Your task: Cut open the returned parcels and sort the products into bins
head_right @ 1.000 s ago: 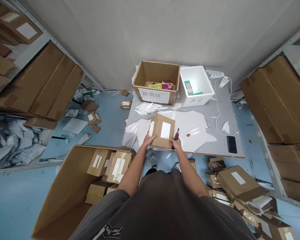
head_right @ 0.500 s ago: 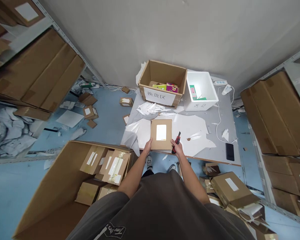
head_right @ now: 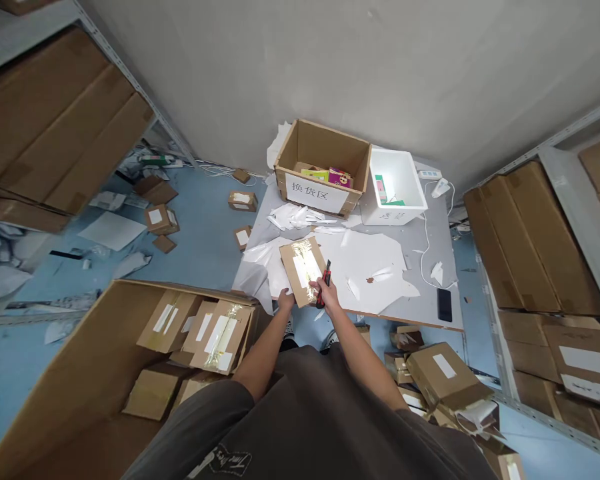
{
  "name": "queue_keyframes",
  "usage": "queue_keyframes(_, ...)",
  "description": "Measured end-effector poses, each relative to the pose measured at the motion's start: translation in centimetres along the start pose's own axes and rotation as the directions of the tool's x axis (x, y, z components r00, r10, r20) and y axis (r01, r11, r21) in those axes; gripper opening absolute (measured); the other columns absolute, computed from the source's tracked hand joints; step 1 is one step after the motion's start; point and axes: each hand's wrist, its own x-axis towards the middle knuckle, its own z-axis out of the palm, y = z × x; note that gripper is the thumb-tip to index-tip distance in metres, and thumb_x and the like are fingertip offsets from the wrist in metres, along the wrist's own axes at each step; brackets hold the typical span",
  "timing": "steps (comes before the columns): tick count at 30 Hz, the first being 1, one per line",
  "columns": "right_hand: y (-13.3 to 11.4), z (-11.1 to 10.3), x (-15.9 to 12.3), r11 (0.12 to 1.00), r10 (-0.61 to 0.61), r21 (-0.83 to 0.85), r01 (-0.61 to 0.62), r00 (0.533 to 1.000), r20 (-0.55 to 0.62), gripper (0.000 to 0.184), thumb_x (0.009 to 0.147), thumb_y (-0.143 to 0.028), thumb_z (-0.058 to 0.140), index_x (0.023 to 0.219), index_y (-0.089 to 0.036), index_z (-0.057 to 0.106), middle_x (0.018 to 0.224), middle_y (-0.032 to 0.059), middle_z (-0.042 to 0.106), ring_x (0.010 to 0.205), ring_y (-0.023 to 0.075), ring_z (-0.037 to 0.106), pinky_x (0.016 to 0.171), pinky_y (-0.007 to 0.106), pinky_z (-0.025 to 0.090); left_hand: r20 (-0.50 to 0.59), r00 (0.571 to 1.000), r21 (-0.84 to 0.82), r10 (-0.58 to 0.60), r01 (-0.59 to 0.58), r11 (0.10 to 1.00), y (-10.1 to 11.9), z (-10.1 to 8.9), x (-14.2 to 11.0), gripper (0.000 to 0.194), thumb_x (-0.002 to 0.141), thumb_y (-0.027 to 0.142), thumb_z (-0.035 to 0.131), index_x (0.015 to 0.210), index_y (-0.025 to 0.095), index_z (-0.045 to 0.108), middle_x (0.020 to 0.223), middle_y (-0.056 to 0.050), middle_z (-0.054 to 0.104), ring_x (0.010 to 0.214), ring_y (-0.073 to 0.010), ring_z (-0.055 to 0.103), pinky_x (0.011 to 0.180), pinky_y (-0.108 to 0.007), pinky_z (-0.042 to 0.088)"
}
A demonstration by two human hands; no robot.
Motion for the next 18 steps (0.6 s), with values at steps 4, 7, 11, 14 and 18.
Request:
queue_keyframes(4,-0.6,0.1,0.5,0.996,0.014,-0.087,-0.010,0.999,0.049,0.045,0.084,-0.059,0.080,0.096,-0.025,0.052,0.072,0.0050,0.075,0.068,0.0214,0.075,0.054,0.026,0.057,-0.185,0.964,0.191,0.192,-0.156,0.969,3.2,-3.4,0.4,0.068,0.104,0.042,0.039,0.167,0.019,0.034,0.168,-0.017,0.045,0.156,-0.0313,0.043,0.130,-0.049,0.032)
queue_keyframes(7,-2.2,0.7,1.7,0.980,-0.009,-0.195,0.027,0.996,0.092,0.049,0.084,-0.062,0.079,0.102,-0.027,0.050,0.063,-0.0032,0.067,0.048,0.0181,0.066,0.045,0.027,0.052,0.045,0.850,0.533,0.525,-0.465,0.707,7.3,-5.7,1.6,0.078,0.098,0.053,0.056,0.167,0.020,0.038,0.179,-0.011,0.026,0.166,-0.0289,0.023,0.133,-0.041,0.026)
queue_keyframes(11,-5.1,2.8,4.0,0.917,-0.051,-0.386,0.097,0.991,0.127,0.037,0.092,-0.053,0.070,0.110,-0.028,0.050,0.059,-0.0072,0.061,0.042,0.0195,0.061,0.043,0.028,0.048,0.395,0.790,0.687,0.470,-0.593,0.420,11.0,-7.3,3.2,0.132,0.069,0.057,0.090,0.174,0.020,0.019,0.182,-0.014,0.009,0.168,-0.0394,0.000,0.133,-0.054,0.020)
queue_keyframes(14,-6.9,4.8,5.7,0.772,-0.175,-0.585,0.250,0.967,0.182,0.023,0.092,-0.042,0.072,0.103,-0.026,0.059,0.066,-0.0029,0.065,0.056,0.0221,0.067,0.058,0.031,0.053,0.412,0.821,0.732,0.396,-0.557,0.392,11.3,-7.7,3.6,0.137,0.069,0.062,0.090,0.175,0.024,0.012,0.182,-0.015,0.010,0.168,-0.0397,-0.002,0.132,-0.061,0.018)
queue_keyframes(18,-7.9,7.3,7.2,0.508,-0.301,-0.793,0.336,0.932,0.202,0.011,0.089,-0.026,0.076,0.090,-0.023,0.065,0.087,0.0093,0.074,0.095,0.0314,0.073,0.087,0.036,0.052,0.395,0.821,0.740,0.412,-0.550,0.387,10.7,-7.7,3.4,0.132,0.074,0.071,0.083,0.175,0.026,0.011,0.182,-0.013,0.009,0.168,-0.0374,-0.002,0.132,-0.060,0.017)
